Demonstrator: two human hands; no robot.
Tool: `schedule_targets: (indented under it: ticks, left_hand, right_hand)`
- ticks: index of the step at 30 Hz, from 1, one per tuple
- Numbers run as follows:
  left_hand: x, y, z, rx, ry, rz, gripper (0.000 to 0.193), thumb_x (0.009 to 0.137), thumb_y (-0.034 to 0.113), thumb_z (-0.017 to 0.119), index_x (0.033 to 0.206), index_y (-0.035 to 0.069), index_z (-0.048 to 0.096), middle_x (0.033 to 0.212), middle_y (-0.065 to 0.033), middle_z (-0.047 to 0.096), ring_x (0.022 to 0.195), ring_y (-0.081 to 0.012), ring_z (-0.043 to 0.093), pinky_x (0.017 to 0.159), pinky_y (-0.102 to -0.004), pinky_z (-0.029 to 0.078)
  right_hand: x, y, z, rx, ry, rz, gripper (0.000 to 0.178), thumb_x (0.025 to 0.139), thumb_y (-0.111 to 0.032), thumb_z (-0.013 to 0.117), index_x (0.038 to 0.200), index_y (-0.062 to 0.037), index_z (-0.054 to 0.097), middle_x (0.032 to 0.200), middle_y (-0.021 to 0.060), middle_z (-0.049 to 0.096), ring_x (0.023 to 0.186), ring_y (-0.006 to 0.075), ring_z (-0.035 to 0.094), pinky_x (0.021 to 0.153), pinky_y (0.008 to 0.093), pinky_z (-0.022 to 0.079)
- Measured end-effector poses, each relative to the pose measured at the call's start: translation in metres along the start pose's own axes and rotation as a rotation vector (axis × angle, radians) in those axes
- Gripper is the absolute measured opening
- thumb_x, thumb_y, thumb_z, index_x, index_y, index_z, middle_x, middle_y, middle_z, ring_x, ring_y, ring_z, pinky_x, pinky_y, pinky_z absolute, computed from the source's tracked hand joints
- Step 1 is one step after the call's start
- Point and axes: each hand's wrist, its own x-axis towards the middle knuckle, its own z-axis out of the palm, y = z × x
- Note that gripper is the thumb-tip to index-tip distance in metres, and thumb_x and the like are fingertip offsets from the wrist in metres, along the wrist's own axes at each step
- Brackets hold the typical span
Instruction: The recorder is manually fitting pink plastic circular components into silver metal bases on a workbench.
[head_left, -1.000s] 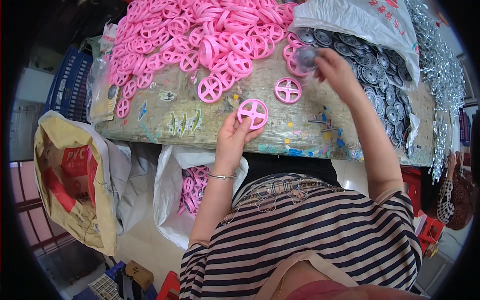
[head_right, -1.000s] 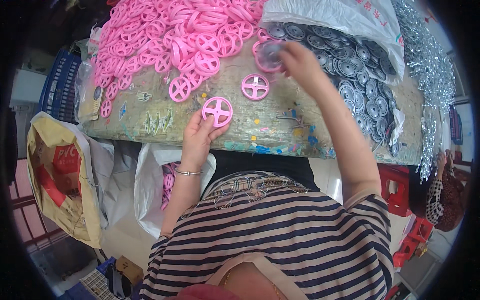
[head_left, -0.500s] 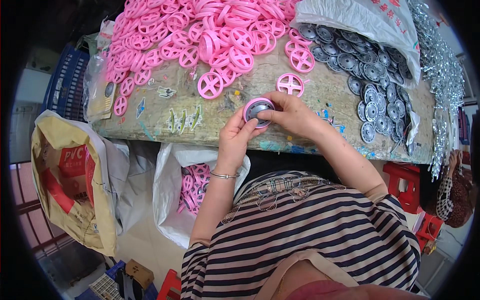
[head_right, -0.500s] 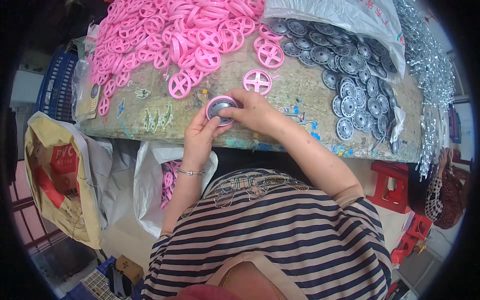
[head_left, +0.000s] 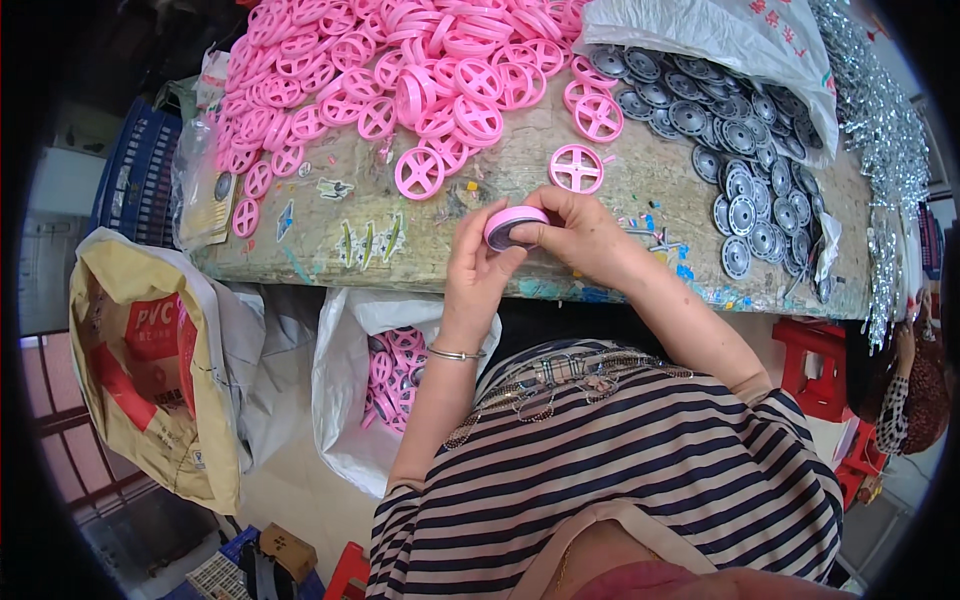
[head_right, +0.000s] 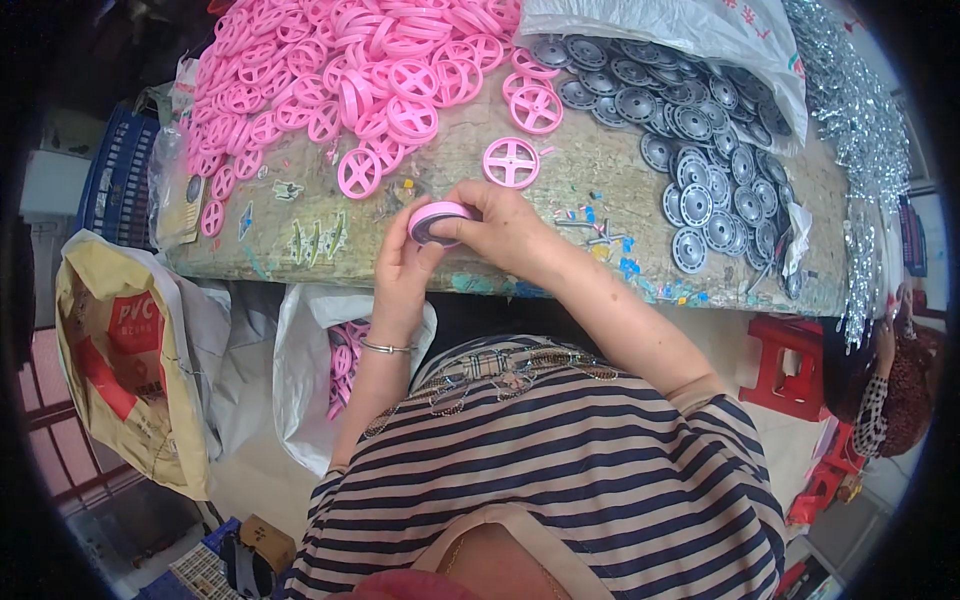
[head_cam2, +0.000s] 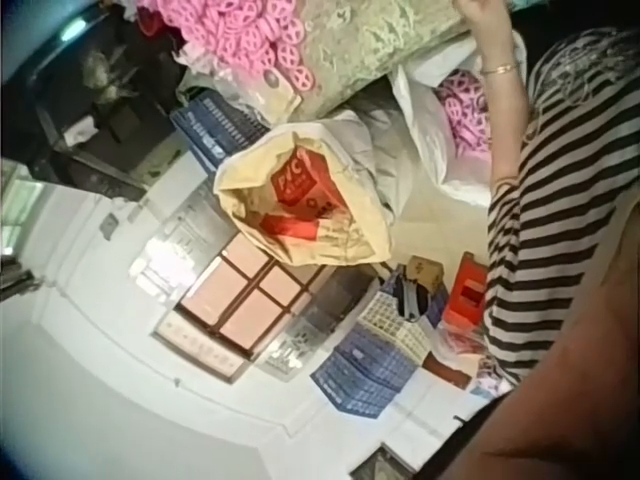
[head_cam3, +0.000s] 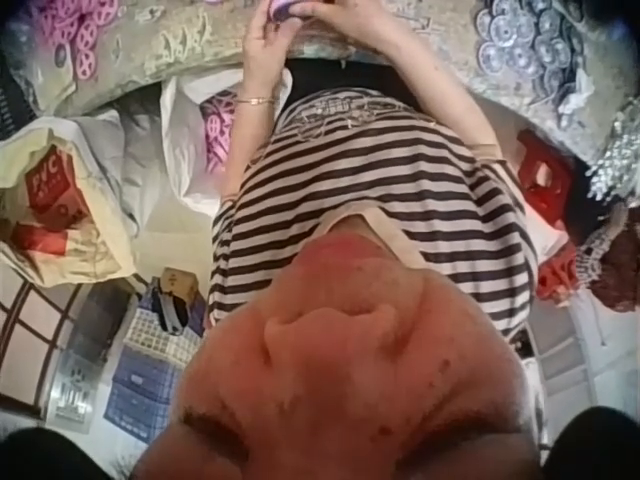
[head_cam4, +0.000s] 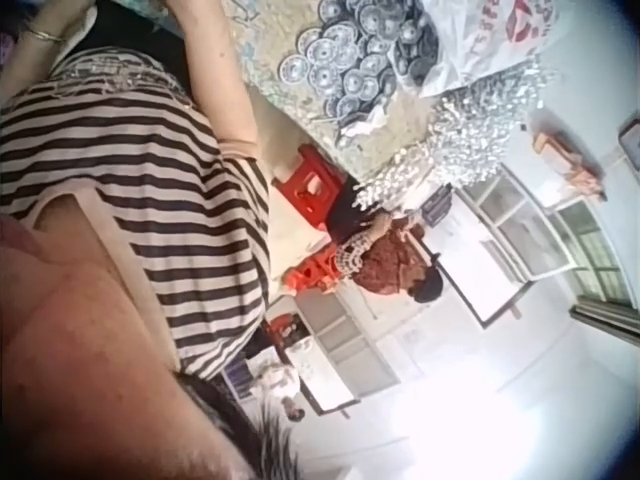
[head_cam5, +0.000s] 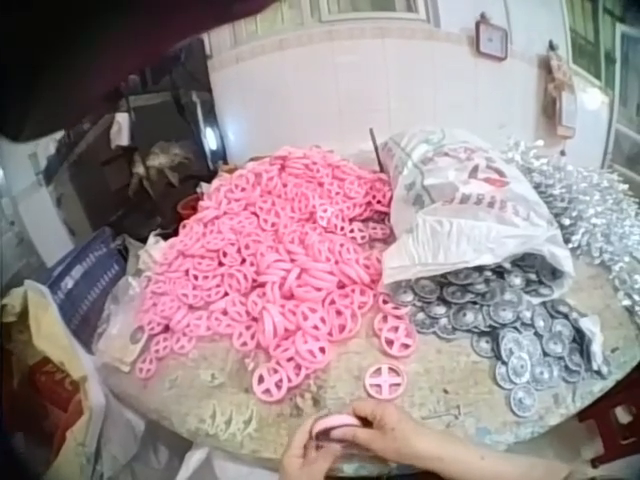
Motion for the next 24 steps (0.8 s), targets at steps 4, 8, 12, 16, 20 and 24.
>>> schedule_targets:
  ticks: [4,8,12,16,20,24]
  left_hand:
    - [0.003,0.010,0.015,0.116,0.055,0.105,0.040,0.087,0.005,0.064,0.125,0.001,0.051,0.112,-0.0067,0.057,0.103,-0.0157,0.056,0.094,-0.0279,0.044]
    - [-0.002,0.004,0.018,-0.044,0.054,0.011,0.035,0.086,0.006,0.066,0.119,0.002,0.056,0.109,-0.0059,0.061,0.098,-0.0129,0.058,0.088,-0.0256,0.047]
    - [-0.010,0.002,0.020,0.025,0.089,0.044,0.031,0.086,0.006,0.066,0.116,0.000,0.058,0.112,-0.0076,0.062,0.099,-0.0129,0.058,0.087,-0.0253,0.047]
    - [-0.013,0.001,0.020,0.043,0.097,0.064,0.031,0.086,0.006,0.065,0.116,0.000,0.058,0.115,-0.0085,0.061,0.101,-0.0135,0.058,0.089,-0.0259,0.047]
    - [-0.014,0.010,0.018,0.094,0.082,0.044,0.030,0.090,0.010,0.061,0.118,-0.001,0.056,0.118,-0.0102,0.060,0.104,-0.0145,0.057,0.091,-0.0272,0.046]
    - [-0.016,0.014,0.020,-0.124,0.075,-0.006,0.029,0.098,0.015,0.048,0.120,-0.001,0.054,0.119,-0.0111,0.059,0.106,-0.0158,0.057,0.095,-0.0285,0.043]
  right_hand:
    - [-0.007,0.000,0.007,-0.015,0.003,0.004,0.017,0.087,-0.008,0.063,0.102,-0.0003,0.061,0.089,0.0002,0.063,0.082,0.0054,0.056,0.072,0.0220,0.047]
    - [-0.010,0.004,0.008,-0.089,0.030,-0.113,0.017,0.087,-0.003,0.059,0.104,0.0002,0.060,0.091,0.0013,0.063,0.082,0.0069,0.056,0.074,0.0230,0.048]
    - [-0.014,0.007,0.012,-0.007,-0.004,-0.091,0.018,0.087,0.000,0.056,0.105,0.0002,0.059,0.092,0.0022,0.063,0.083,0.0080,0.056,0.076,0.0243,0.048]
    - [-0.014,0.018,0.012,0.000,-0.022,-0.145,0.018,0.088,-0.001,0.055,0.105,0.0001,0.060,0.094,0.0021,0.062,0.085,0.0077,0.056,0.075,0.0241,0.048]
    - [-0.019,0.004,0.013,-0.027,-0.024,-0.084,0.016,0.089,-0.004,0.057,0.105,0.0000,0.060,0.094,0.0018,0.061,0.085,0.0074,0.056,0.075,0.0241,0.048]
    - [-0.022,0.003,0.014,0.005,-0.006,-0.176,0.019,0.094,-0.013,0.056,0.106,0.0004,0.060,0.094,0.0012,0.061,0.086,0.0071,0.055,0.077,0.0241,0.047]
